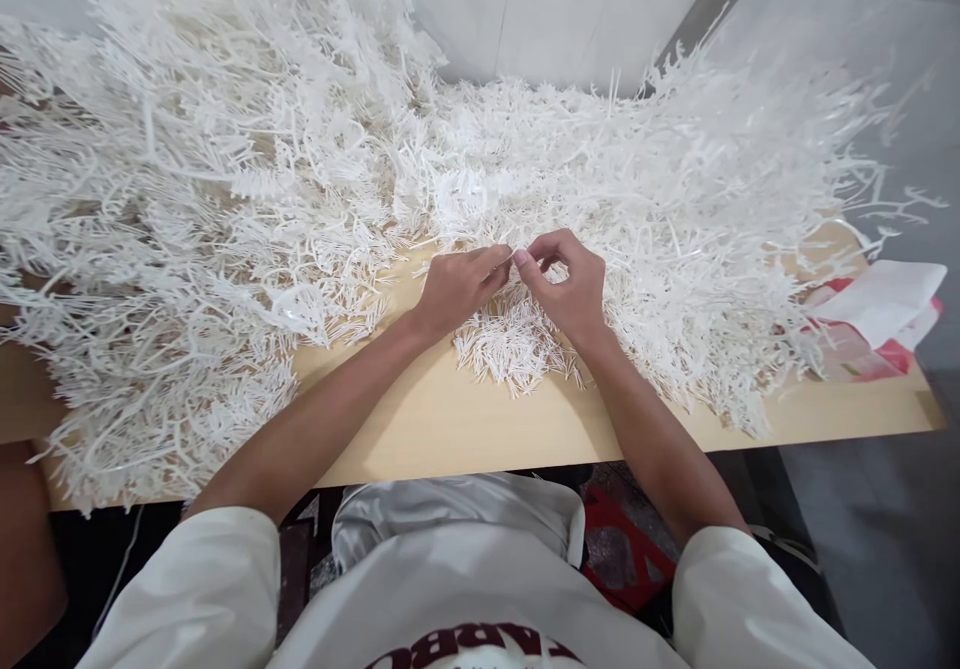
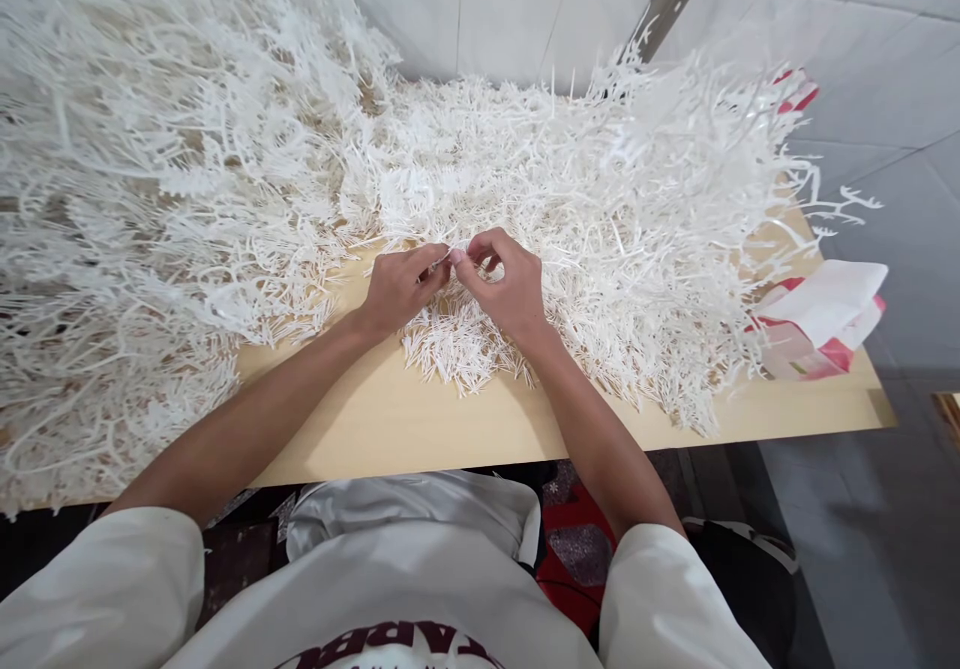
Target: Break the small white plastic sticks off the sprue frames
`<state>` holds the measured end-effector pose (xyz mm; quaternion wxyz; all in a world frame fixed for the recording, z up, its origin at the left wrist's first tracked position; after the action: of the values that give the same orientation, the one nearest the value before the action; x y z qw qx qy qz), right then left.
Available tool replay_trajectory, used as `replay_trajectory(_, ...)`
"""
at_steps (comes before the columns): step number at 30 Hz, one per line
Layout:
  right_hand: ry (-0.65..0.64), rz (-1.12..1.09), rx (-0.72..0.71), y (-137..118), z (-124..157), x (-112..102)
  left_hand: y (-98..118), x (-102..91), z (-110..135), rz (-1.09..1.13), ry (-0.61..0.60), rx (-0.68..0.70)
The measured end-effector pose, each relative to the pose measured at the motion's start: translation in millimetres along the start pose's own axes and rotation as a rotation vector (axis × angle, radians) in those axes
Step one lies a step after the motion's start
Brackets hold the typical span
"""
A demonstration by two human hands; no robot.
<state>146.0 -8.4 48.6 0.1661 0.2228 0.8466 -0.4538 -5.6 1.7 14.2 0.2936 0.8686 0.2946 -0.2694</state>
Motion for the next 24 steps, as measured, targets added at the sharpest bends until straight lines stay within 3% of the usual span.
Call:
replay_trajectory(3, -0.074, -0.010, 0.060, 3.4, -1.5, 2.2, -0.2, -1.5, -0.9, 0.028, 0.004, -0.004)
replay_trajectory(6, -0.140, 0.051, 0.000, 5.1, -2.2, 4.9, -2.5, -1.6, -1.7, 0.057, 0.017, -0.043)
replay_trajectory(13, -0.023, 0.156, -0.127, 6.7, 0.1, -0.1, -1.0, -0.1, -3.3, 0.052, -0.034, -0.032)
replay_trajectory(18, -0.047, 0.315, -0.280, 3.8, 2.2, 6.2, -2.1, -0.6, -3.7, -0.031, -0.020, -0.083)
replay_trajectory(24, -0.066, 0.353, -0.292, 1.2, 3.6, 9.6, -3.1, 6.4, -0.7, -0.079, -0.113, -0.070)
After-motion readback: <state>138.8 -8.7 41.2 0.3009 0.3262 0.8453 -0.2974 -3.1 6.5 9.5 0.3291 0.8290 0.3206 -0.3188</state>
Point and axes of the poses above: each hand's wrist, its own z-axis away from the middle knuckle, its own x-axis out of the palm, y = z × x, the point moved 4 cm from there along -z, towards the middle knuckle, and after that the axes turned 2 degrees about -z, right-handed, at the moved point
